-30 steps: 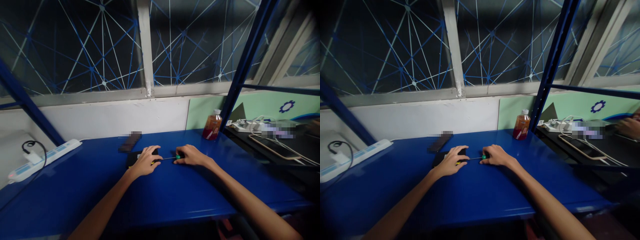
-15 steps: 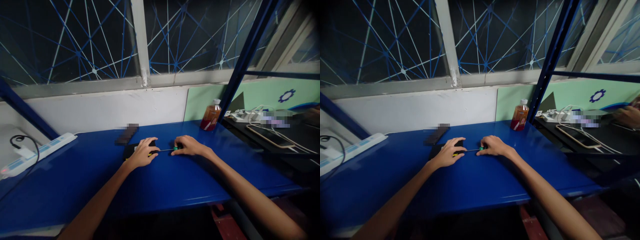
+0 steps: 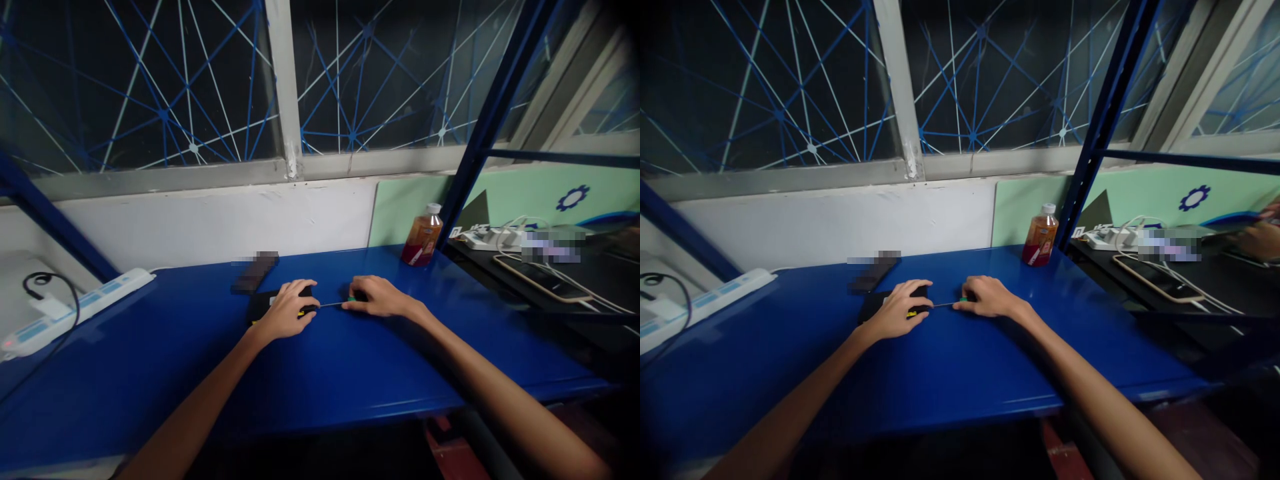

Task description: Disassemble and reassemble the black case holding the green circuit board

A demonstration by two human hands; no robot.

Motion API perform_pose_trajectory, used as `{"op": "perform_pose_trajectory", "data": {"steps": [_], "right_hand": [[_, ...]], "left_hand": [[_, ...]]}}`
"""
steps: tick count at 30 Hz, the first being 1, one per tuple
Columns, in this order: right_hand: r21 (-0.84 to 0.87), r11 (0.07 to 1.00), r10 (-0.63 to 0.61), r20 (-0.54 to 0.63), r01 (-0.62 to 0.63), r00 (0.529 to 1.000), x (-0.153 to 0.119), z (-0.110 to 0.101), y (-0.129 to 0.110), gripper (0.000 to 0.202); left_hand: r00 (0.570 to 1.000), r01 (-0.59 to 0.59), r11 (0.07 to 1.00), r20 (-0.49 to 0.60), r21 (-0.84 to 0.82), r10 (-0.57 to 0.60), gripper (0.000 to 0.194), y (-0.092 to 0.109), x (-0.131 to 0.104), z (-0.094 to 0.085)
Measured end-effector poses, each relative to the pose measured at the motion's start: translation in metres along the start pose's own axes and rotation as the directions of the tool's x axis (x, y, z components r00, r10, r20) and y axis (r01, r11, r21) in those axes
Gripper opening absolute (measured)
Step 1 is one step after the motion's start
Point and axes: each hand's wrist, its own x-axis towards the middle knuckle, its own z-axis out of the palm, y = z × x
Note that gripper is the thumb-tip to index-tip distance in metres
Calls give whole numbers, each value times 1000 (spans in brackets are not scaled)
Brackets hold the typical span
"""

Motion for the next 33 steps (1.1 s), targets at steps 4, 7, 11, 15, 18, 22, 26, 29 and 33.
{"op": "perform_pose_trajectory", "data": {"steps": [4, 7, 11, 15, 18, 22, 26, 29, 33], "right_hand": [[19, 998, 56, 77, -57, 995, 0, -3, -2, 44], [28, 995, 89, 86, -92, 992, 0, -5, -4, 44], [17, 995, 95, 62, -96, 994, 0, -4, -4, 41], [22, 997, 79, 71, -80, 994, 0, -4, -4, 35], [20, 995, 93, 67, -94, 993, 0, -4, -4, 34], [38, 994, 98, 65, -100, 993, 0, -5, -4, 33], [62, 992, 111, 53, -114, 992, 0, -7, -2, 35], [89, 988, 122, 39, -126, 992, 0, -9, 1, 36], [110, 981, 157, 13, -158, 987, -1, -15, 6, 35]], "left_hand": [[1000, 5, 1000, 4, -6, -5, 17, 1, 0, -1], [1000, 10, 1000, 9, -15, -10, 17, 1, 0, -1], [1000, 19, 1000, 5, -16, -19, 17, 1, 1, 0], [1000, 29, 1000, 2, 5, -29, 16, 2, 1, 0], [999, 37, 999, -9, 11, -37, 18, 2, 1, 1], [999, 40, 999, -11, -4, -40, 18, 2, 1, 1], [997, 76, 996, -26, -54, -78, 19, 1, 2, 2], [990, 127, 988, -52, -92, -132, 19, 0, 4, 5], [978, 173, 978, -94, -117, -184, 16, 2, 6, 11]]}}
